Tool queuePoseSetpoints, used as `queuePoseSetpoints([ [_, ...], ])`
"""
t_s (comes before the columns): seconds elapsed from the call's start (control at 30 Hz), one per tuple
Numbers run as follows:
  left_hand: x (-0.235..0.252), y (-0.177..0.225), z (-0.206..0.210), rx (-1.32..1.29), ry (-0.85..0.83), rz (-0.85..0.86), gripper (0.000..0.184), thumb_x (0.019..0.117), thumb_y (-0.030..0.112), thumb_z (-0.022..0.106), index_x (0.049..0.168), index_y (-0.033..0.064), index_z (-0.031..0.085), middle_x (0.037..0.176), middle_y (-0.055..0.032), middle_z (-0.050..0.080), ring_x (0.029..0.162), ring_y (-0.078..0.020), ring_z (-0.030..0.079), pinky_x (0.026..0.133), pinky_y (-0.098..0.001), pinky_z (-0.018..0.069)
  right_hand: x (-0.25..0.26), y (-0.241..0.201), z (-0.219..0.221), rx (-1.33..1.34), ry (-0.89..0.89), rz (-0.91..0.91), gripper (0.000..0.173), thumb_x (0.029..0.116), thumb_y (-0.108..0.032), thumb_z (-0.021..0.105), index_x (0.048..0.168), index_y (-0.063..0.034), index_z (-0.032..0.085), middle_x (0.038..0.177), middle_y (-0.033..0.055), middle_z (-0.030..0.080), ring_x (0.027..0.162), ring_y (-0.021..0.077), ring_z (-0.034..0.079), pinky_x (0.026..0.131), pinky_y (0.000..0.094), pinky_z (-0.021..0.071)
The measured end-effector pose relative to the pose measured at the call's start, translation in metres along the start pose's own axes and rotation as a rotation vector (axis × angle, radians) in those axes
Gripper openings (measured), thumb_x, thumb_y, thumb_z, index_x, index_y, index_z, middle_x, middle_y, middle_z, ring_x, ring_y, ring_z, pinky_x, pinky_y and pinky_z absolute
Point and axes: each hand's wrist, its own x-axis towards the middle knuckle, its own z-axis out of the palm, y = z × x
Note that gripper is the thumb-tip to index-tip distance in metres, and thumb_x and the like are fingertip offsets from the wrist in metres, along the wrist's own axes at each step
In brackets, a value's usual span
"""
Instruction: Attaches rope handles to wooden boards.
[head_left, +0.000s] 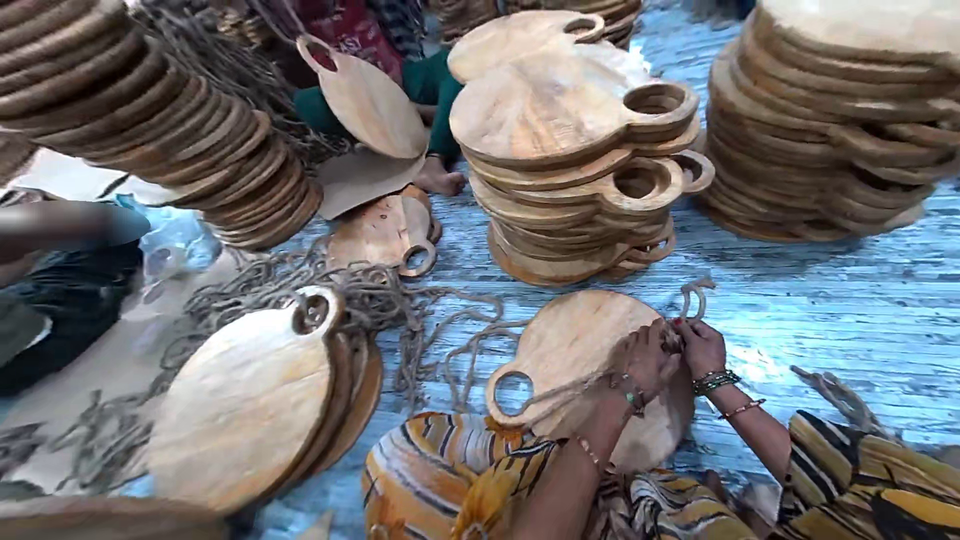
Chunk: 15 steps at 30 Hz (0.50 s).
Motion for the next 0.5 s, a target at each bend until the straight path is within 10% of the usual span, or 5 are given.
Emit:
queuePoseSetpoints([
  [0.13,-0.096,-0.062,-0.039,0.042,0.297,-0.287,0.06,0.1011,0.015,0.06,0.154,-0.0034,0.038,0.156,-0.0316,0.037,0.145,-0.0478,0.036,0.12,-0.0572,0.0277,0.0,-0.008,-0.006,-0.088,-0.037,0.019,0.029,0.1069,-0.014,0.055,0.101,0.0113,0.068,0.093,0.0262,0.066,0.087,0.0361,0.061,0.083,0.0572,0.0444],
  [0.27,-0.186,-0.111,-0.05,0.042,0.373,-0.538,0.077,0.0922,0.013,0.069,0.152,-0.014,0.03,0.151,-0.0408,0.034,0.136,-0.0537,0.043,0.114,-0.0518,0.0392,0.001,-0.012,-0.007,-0.106,-0.048,0.064,0.031,0.1076,-0.016,0.054,0.103,0.0119,0.068,0.098,0.0293,0.066,0.093,0.0393,0.061,0.087,0.0593,0.043],
  [0.5,-0.161,-0.103,-0.059,0.032,0.165,-0.757,0.115,0.085,0.026,0.083,0.158,-0.0109,0.003,0.16,-0.0364,0.023,0.146,-0.0441,0.036,0.12,-0.0428,0.0325,0.004,-0.016,-0.01,-0.129,-0.049,0.085,0.032,0.1068,-0.017,0.056,0.097,0.0114,0.067,0.093,0.0267,0.064,0.087,0.0354,0.058,0.084,0.0562,0.0424],
])
